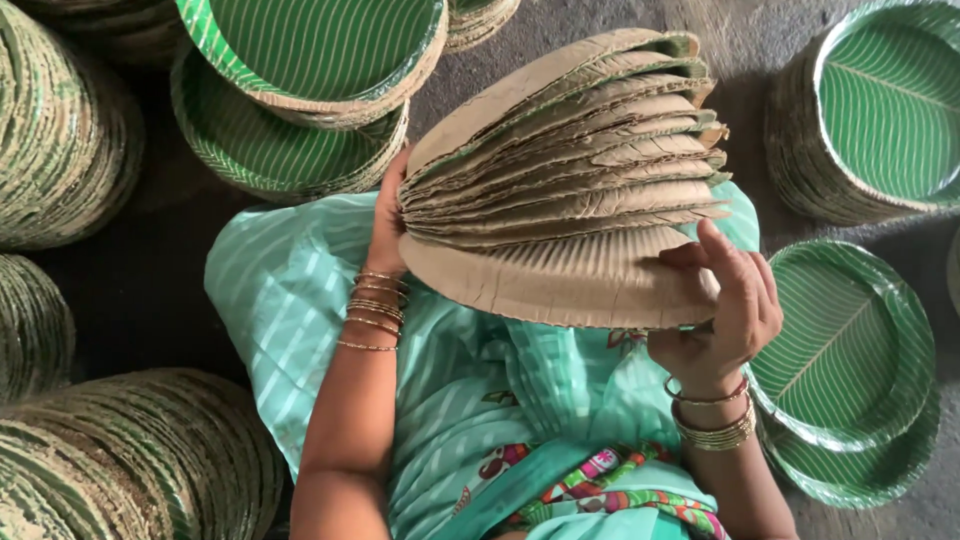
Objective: The person sits on the floor of a plate workshop and gathers disposable areca-leaf plates into stacks. They pick up individual plates from the floor, align them into a pile held on their lap, tap the edges together, and place completed stacks onto larger piles around them.
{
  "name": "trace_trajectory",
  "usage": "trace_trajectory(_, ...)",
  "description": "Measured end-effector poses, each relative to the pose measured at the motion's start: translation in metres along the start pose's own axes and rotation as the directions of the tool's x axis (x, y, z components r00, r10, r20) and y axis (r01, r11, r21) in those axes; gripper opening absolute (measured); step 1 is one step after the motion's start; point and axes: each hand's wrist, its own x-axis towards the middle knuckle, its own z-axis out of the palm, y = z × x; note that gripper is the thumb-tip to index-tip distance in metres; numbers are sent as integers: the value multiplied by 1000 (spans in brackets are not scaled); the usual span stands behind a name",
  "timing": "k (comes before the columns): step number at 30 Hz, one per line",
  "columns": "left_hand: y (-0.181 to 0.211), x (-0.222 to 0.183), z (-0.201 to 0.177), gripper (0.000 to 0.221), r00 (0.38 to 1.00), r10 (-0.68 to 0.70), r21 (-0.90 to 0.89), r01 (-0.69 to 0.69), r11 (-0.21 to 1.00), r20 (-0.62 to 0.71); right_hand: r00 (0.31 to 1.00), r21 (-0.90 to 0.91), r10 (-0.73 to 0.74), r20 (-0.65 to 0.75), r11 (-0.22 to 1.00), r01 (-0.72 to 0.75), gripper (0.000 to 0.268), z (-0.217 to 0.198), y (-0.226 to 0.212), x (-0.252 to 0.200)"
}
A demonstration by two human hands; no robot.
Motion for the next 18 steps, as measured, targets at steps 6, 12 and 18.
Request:
trace_trajectory(6, 9, -1, 0, 82, 1000, 5, 31, -5, 1000, -24, 1000, -3, -23, 9, 1000, 23, 75, 5, -1, -2)
trace_trajectory(12, 32, 13, 14, 55, 873, -486, -638, 352, 685, -40, 910, 22, 377, -174, 925, -379, 69, -12, 88, -65)
trace_trajectory(18, 10, 24, 35, 56, 830, -555, -560, 481, 675, 43, 723, -692, 669, -174, 439, -573, 53, -46, 207, -179)
